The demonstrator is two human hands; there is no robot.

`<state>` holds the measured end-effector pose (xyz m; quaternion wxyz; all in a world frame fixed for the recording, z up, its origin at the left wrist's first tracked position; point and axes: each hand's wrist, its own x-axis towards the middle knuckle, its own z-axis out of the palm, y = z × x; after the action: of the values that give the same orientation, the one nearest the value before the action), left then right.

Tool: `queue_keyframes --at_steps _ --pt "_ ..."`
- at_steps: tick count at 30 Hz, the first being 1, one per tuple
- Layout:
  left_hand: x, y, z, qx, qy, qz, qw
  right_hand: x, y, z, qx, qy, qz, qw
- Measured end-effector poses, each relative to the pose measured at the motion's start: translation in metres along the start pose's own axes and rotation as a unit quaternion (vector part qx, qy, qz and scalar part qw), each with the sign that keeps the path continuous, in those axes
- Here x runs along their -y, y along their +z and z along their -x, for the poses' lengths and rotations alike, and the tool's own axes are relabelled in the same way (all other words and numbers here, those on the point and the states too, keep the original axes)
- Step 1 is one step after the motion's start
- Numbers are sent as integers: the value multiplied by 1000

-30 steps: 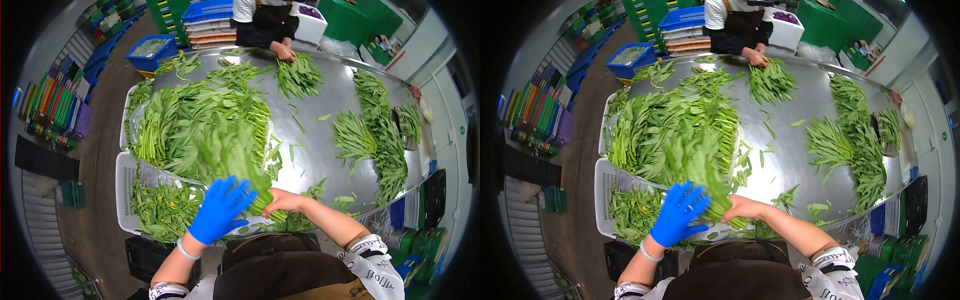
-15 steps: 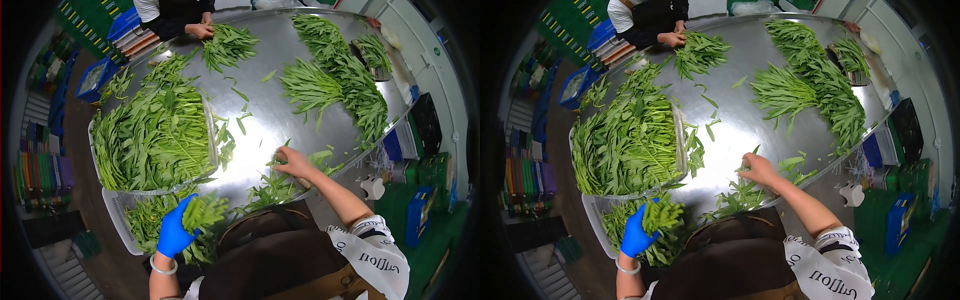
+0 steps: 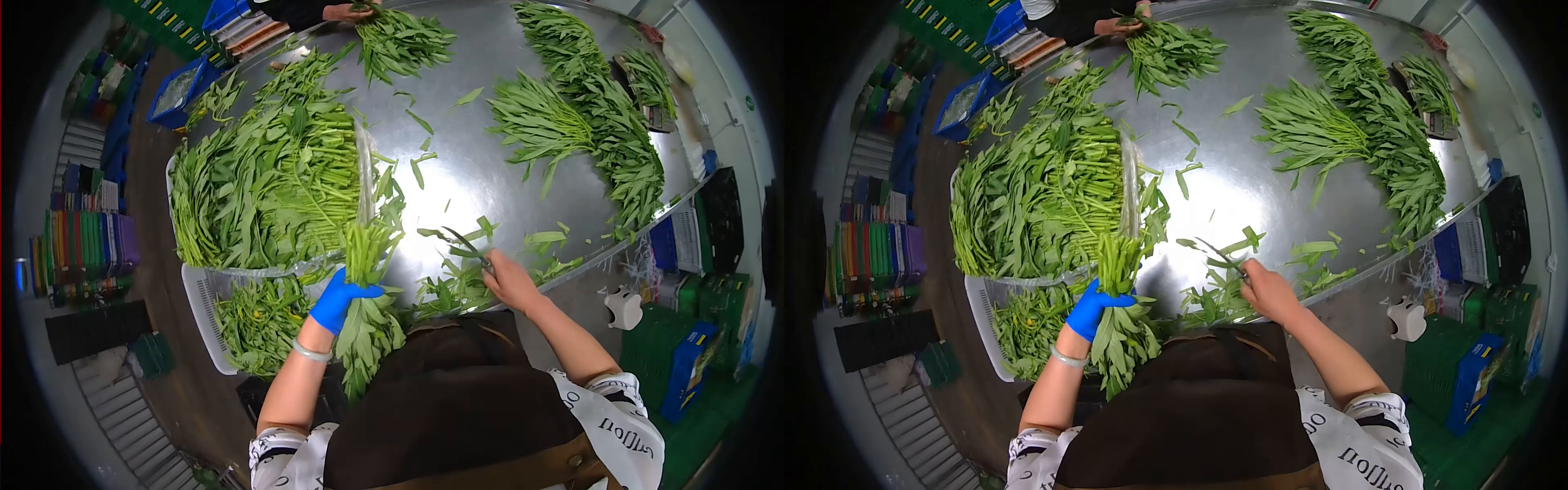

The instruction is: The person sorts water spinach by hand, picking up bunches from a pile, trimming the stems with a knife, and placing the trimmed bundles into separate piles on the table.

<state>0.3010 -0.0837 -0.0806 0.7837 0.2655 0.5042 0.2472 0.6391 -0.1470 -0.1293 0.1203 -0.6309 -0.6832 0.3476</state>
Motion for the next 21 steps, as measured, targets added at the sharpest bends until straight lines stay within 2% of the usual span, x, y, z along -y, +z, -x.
queue_keyframes --at_steps 1,4,7,13,16,19,21 --pt "-1 1 -2 -2 1 13 1000 20 -8 -2 5 -47 0 999" --pt "2 3 -4 9 -10 2 1000 70 -18 -6 -82 -251 44 963" --pt "3 12 -4 37 5 -7 999 92 -16 -14 -109 -299 89 944" --pt "14 9 6 56 -32 -31 997 91 4 -21 -67 -258 114 957" --pt "12 30 15 64 -23 -47 997 96 19 -23 -94 -266 102 954" --pt "18 34 16 57 -12 -106 993 112 19 -28 -14 -189 111 976" --pt "13 29 19 51 -12 -127 991 102 24 -26 1 -213 94 972"
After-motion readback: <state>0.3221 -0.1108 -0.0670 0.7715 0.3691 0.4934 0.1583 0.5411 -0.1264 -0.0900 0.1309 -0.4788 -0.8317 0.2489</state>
